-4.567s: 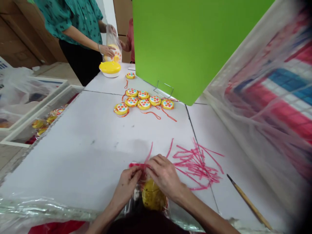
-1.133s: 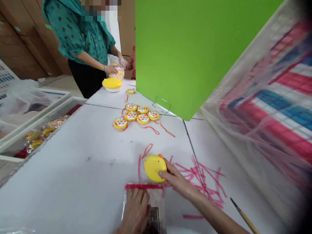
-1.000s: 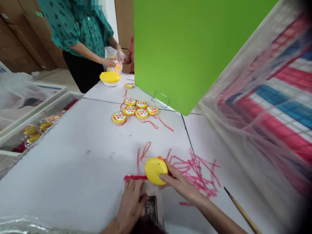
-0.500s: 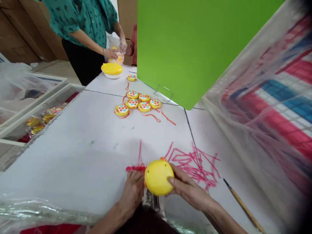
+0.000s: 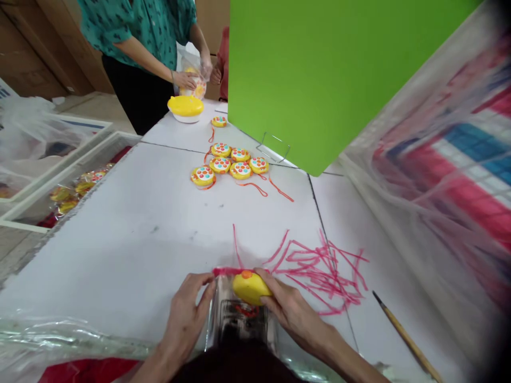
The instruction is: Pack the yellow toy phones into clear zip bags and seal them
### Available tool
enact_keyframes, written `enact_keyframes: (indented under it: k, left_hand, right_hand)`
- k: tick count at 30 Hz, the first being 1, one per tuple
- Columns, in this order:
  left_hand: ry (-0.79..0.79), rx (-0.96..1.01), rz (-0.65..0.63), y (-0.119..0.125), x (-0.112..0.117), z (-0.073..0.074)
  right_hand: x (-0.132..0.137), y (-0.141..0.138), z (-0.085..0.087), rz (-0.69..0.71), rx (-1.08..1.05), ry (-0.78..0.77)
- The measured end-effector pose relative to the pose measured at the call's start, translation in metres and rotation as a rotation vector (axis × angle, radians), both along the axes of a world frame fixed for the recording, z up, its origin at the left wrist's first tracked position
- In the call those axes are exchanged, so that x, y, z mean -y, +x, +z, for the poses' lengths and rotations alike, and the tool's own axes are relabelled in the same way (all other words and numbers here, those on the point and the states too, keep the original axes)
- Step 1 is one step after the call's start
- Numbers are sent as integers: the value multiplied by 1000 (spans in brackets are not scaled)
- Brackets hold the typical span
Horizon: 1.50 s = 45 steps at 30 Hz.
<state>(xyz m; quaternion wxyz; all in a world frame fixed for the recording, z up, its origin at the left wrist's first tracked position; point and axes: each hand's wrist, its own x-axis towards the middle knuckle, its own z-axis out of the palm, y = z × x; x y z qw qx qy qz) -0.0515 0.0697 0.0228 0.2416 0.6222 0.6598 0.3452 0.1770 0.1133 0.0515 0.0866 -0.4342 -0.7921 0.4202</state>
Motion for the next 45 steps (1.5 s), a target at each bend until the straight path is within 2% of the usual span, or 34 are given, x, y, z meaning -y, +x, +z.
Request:
enact_keyframes:
  k: [2, 4, 6, 9, 13, 15, 18, 22, 25, 27, 29, 32, 35, 37, 40, 43, 45]
  left_hand:
    - [-248, 176, 37, -2, -8, 1]
    - [-373, 337, -25, 4, -17, 1]
    - [-395, 443, -74, 13, -23, 0]
    - [-369, 502, -67, 24, -26, 1]
    - [-378, 590, -67, 27, -23, 2]
    - [-395, 661, -59, 27, -21, 1]
    - [-403, 736, -35, 25, -19, -3]
    - [-409, 774, -4, 23, -17, -9]
    - [-444, 814, 29, 23, -15, -10]
    - [-450, 828, 34, 23, -14, -10]
    - [-435, 834, 34, 24, -14, -12]
    - [-415, 778, 22, 22, -12, -21]
    - [-384, 623, 94, 19, -11, -35]
    - [-355, 522, 138, 17, -11, -42]
    - [-348, 466, 98, 19, -13, -39]
    - [-364, 532, 76, 24, -16, -28]
    - [-398, 625, 71, 27, -17, -23]
  right_hand:
    - [0, 0, 0, 17, 6, 3]
    - [-1, -2, 1, 42, 17, 23]
    - [-4, -3, 5, 59, 54, 72]
    - [-11, -4, 10, 107, 131, 142]
    - [-16, -9, 15, 384, 216, 187]
    - [-19, -16, 19, 429, 286, 246]
    - [-27, -30, 23, 311, 298, 335]
    - [-53, -42, 12, 225, 204, 282]
    - [-77, -37, 2, -7, 277, 344]
    - [-85, -31, 6, -98, 225, 338]
    - [-84, -27, 15, -91, 130, 294]
    - [-64, -33, 22, -9, 82, 251]
    - [-42, -50, 10, 109, 143, 228]
    - [-32, -60, -3, 146, 196, 287]
    - [-28, -67, -13, 134, 199, 378]
    - [-37, -59, -5, 62, 130, 331]
    - [-46, -47, 4, -7, 171, 324]
